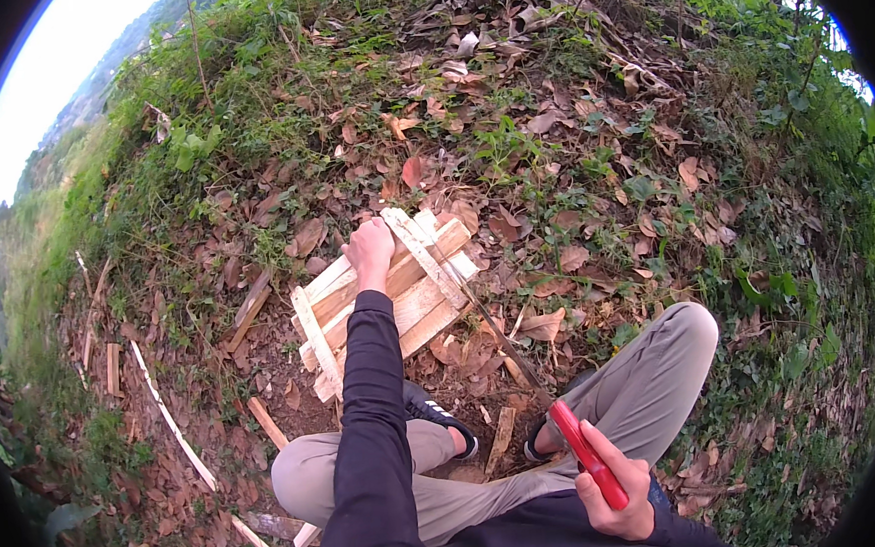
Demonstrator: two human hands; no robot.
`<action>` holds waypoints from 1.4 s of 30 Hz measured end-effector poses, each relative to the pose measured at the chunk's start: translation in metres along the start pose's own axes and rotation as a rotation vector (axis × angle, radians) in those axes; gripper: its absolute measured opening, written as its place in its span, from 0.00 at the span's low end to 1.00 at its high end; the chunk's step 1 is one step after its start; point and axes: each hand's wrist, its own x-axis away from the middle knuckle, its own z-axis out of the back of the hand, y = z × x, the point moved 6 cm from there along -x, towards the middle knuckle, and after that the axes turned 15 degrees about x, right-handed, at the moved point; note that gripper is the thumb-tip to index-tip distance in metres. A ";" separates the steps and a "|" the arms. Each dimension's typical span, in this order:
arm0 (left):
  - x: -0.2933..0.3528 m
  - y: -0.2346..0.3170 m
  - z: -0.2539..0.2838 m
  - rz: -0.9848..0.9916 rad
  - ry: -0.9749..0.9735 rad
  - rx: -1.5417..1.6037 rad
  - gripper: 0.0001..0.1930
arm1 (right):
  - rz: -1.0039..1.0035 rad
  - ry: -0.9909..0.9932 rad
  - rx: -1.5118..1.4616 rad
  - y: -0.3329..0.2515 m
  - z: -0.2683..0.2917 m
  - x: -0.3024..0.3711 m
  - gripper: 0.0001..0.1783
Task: The person sits on the ground and uses a red hand saw to cut a small wooden crate into smaller pieces. They hold the crate with their left hand and saw through the wooden slats with their right hand, eventually separating the structure into individual planks.
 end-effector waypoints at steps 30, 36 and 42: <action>0.023 0.053 -0.032 -0.160 -0.108 -0.124 0.28 | -0.017 0.142 -0.060 0.049 -0.098 -0.126 0.31; 0.032 0.065 -0.040 -0.328 -0.059 -0.103 0.27 | -0.059 0.129 -0.130 0.062 -0.097 -0.097 0.31; 0.032 0.058 -0.039 -0.223 -0.037 -0.111 0.25 | -0.079 0.207 -0.158 0.067 -0.096 -0.110 0.31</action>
